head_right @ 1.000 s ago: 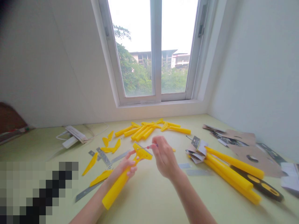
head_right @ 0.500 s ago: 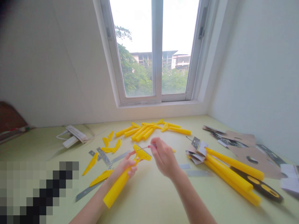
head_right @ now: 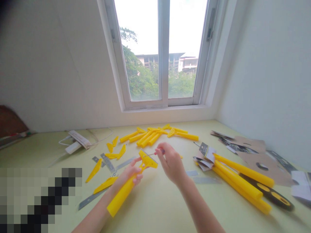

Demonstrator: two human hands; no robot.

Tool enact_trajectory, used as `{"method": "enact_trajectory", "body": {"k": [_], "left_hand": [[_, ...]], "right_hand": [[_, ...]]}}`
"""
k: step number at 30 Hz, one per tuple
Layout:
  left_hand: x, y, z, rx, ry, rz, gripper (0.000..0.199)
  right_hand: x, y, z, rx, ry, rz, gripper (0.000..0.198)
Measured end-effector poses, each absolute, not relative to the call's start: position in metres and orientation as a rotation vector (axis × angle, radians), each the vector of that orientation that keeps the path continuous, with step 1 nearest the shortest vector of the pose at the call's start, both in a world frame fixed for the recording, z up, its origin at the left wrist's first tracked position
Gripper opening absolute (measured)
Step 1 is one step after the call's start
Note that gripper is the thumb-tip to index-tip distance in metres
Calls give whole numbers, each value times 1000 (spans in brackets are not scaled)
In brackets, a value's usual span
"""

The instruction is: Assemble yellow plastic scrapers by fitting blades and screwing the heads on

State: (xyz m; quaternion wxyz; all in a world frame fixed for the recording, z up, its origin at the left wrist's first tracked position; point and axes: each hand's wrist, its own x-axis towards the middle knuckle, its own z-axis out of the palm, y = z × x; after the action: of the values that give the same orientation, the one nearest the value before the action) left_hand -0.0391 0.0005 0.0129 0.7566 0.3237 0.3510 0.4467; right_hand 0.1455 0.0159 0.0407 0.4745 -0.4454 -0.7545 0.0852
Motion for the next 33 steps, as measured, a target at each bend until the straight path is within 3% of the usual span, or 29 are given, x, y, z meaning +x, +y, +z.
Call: {"method": "enact_trajectory", "body": {"k": [7,19,33], "left_hand": [[-37,-2,14,683,754,983,44],[-39,-1,16,719,792,956,45],[-41,-2,20,719,816,1003,46]], "right_hand": [[142,9,42,-940,-1819,345,15],[150,15,36,-975,-1804,18,10],[148,11,44,-1029,-1883,199,9]]}}
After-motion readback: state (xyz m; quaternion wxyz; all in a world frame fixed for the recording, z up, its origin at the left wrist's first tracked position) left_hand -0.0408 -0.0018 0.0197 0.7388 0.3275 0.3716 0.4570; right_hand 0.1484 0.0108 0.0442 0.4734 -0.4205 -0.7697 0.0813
